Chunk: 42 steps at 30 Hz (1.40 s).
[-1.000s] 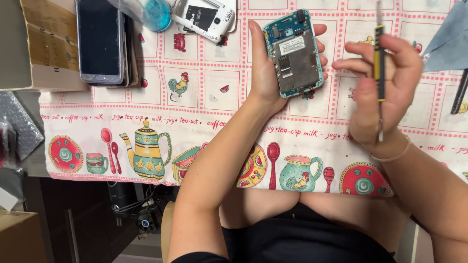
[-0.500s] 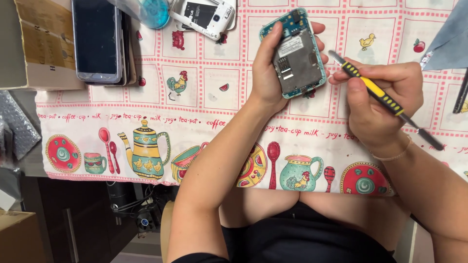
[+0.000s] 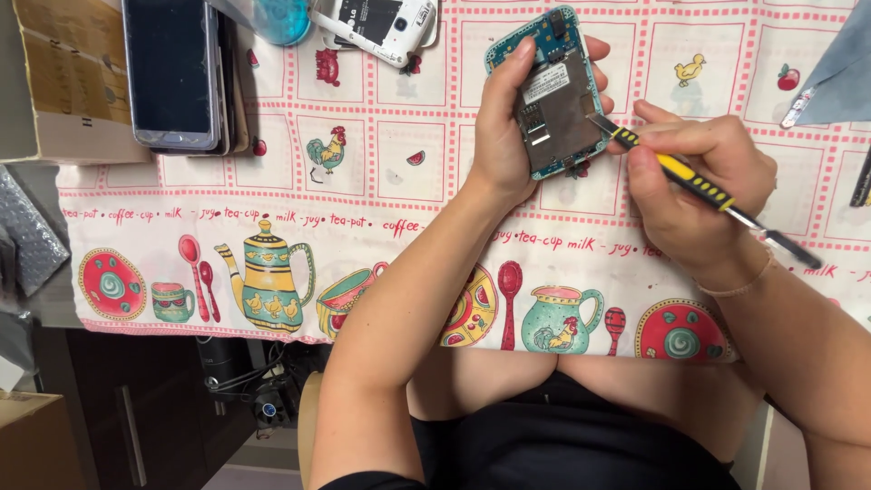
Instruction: Cleaning the internal frame of a disassembled mobile phone using a small metal tool to scrape away debris.
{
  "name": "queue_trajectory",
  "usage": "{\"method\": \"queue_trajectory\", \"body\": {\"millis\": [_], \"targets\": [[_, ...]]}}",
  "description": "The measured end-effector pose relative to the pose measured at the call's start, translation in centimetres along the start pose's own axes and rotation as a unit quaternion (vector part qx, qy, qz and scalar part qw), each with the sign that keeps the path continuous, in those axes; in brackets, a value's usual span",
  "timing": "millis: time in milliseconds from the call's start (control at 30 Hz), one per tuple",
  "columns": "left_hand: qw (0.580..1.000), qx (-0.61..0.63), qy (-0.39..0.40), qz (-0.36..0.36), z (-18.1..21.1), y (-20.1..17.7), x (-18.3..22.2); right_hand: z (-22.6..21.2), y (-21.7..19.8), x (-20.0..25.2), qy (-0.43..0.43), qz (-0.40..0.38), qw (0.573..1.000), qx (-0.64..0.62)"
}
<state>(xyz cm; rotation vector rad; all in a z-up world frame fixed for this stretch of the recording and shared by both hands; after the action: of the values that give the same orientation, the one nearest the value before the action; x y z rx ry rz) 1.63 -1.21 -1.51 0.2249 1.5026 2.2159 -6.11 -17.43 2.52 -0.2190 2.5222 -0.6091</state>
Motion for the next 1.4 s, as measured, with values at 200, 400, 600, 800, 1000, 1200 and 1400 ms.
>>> {"method": "queue_trajectory", "body": {"millis": [200,400,600,800,1000,1200,1400], "targets": [[0.997,-0.048,0.029,0.055,0.0,0.2,-0.2,-0.2,-0.3,-0.8,-0.104,-0.033,0.992,0.070],[0.996,-0.039,0.031,0.078,0.1,0.3,-0.4,0.2,-0.2,-0.9,-0.152,-0.055,0.975,0.153],[0.996,-0.027,0.030,0.080,0.0,0.5,-0.5,0.6,0.3,-0.8,-0.147,-0.006,0.980,0.137],[0.999,0.033,0.004,0.035,-0.7,-0.2,-0.5,1.2,0.2,-0.2,-0.111,0.014,0.989,0.100],[0.999,0.032,-0.003,0.025,-0.4,0.2,-0.5,0.2,0.0,-0.5,-0.062,0.023,0.997,0.040],[0.999,0.009,0.007,0.039,-0.5,0.0,-0.4,0.7,-0.1,0.1,-0.012,-0.024,0.999,0.047],[0.998,-0.015,0.016,0.061,-0.2,0.3,-0.4,0.6,0.0,-1.2,-0.032,0.006,0.999,-0.025]]}}
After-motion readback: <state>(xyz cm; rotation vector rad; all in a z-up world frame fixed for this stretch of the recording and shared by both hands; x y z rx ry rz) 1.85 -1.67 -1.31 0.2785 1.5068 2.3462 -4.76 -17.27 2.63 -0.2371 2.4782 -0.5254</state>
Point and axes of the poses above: each hand's wrist, its own x-axis away from the middle knuckle, its own y-axis out of the palm, z = x × y, the point moved 2 cm from there along -x, towards the middle knuckle, and after that the axes turned 12 degrees about -z, right-handed, at the moved point
